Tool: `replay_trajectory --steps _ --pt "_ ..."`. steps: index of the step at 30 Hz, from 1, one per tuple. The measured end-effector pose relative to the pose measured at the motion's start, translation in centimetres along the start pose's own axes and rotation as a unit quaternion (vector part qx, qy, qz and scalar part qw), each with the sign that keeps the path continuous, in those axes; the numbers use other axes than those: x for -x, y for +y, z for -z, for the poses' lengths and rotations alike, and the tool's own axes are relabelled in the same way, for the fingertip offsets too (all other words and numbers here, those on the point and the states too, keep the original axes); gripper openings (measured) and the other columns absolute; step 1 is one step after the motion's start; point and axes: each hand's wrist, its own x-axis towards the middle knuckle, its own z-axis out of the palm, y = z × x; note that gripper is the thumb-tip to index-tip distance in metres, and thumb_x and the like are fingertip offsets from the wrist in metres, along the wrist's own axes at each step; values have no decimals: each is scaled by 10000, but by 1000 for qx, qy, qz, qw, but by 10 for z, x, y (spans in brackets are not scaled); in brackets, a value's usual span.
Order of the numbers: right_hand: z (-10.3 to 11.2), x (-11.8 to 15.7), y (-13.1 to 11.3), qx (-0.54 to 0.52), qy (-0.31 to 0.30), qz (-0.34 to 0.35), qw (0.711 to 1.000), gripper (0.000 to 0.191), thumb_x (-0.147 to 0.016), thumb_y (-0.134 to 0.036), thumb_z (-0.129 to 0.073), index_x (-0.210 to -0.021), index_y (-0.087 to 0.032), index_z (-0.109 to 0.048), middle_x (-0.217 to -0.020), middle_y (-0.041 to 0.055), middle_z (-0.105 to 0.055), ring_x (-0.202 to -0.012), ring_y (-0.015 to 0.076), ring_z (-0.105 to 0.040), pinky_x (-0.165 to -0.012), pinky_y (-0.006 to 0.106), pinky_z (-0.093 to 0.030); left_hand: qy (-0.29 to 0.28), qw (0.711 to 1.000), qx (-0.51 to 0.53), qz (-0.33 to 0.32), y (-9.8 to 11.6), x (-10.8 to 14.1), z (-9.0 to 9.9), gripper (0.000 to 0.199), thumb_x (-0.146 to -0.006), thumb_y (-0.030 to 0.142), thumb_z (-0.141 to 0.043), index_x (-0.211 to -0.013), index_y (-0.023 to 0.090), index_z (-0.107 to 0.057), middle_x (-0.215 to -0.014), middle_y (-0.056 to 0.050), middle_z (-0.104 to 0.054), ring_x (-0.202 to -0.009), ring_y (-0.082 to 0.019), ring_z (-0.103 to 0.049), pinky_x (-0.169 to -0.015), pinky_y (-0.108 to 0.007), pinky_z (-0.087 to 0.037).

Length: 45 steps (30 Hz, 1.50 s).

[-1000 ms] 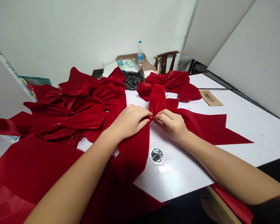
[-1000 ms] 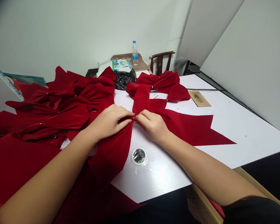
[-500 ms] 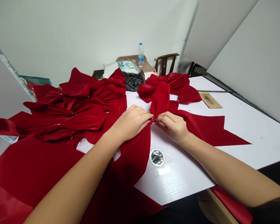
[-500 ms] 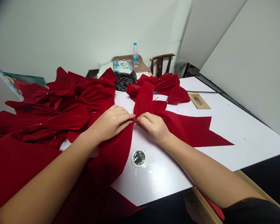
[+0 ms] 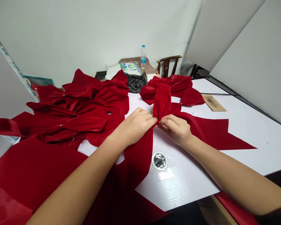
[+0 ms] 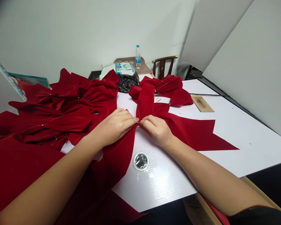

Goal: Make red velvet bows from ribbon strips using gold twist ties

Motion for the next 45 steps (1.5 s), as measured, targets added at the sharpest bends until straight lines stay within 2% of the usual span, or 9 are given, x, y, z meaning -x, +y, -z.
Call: replay_trajectory --steps 7,14,23,28,32,36,41,45 --pt "0 -3 -1 -6 10 0 1000 69 -977 -194 -654 -929 -144 -654 -850 62 -702 -715 128 -644 -639 223 -544 7 1000 14 9 0 0 -1 259 -1054 209 -472 -1048 142 -722 -892 -73 -729 -859 -205 -640 -890 -343 -474" --pt "-2 -1 1 0 -8 -2 1000 115 -1002 -221 -623 -920 -148 -656 -848 57 -698 -708 119 -651 -633 209 -535 -1 1000 22 15 2 2 -3 241 -1039 191 -498 -1046 115 -727 -898 -80 -721 -890 -222 -646 -906 -349 -482" --pt "-1 -3 -2 18 -9 -3 1000 91 -1003 -206 -624 -982 -138 -680 -855 71 -713 -721 130 -649 -655 237 -533 -39 991 125 38 0 3 8 236 -1037 175 -484 -1195 145 -656 -1032 -83 -725 -983 -218 -646 -979 -376 -478" --pt "-3 -2 1 21 3 -1 1000 51 -978 -187 -660 -967 -138 -673 -855 63 -713 -718 130 -653 -652 238 -528 -31 988 131 77 4 1 11 152 -1015 140 -490 -1106 176 -606 -991 -58 -711 -942 -218 -628 -912 -354 -483" --pt "-4 2 3 20 -7 1 1000 60 -981 -136 -632 -1003 -132 -688 -875 63 -710 -746 131 -649 -658 239 -521 -34 992 103 62 6 1 8 154 -1034 148 -437 -1007 178 -586 -891 -43 -666 -858 -206 -598 -864 -333 -479" --pt "-3 0 2 27 -11 -2 1000 100 -988 -153 -631 -1056 -121 -697 -862 63 -689 -737 127 -594 -636 252 -475 -18 995 86 51 6 2 9 163 -1044 165 -426 -973 174 -573 -884 -46 -639 -832 -201 -561 -811 -308 -477" --pt "-1 -7 -1 102 11 24 994 157 -959 -112 -643 -1097 -135 -714 -803 56 -654 -753 167 -483 -635 323 -346 9 996 83 30 6 1 10 190 -1042 140 -431 -924 166 -578 -824 -28 -605 -775 -180 -526 -796 -296 -474" --pt "-2 -8 -2 122 -7 20 992 190 -977 -106 -607 -1093 -176 -740 -818 61 -634 -787 177 -466 -658 325 -329 14 998 63 -14 6 0 8 256 -1038 121 -440 -841 166 -597 -828 -33 -633 -807 -179 -552 -812 -309 -472"
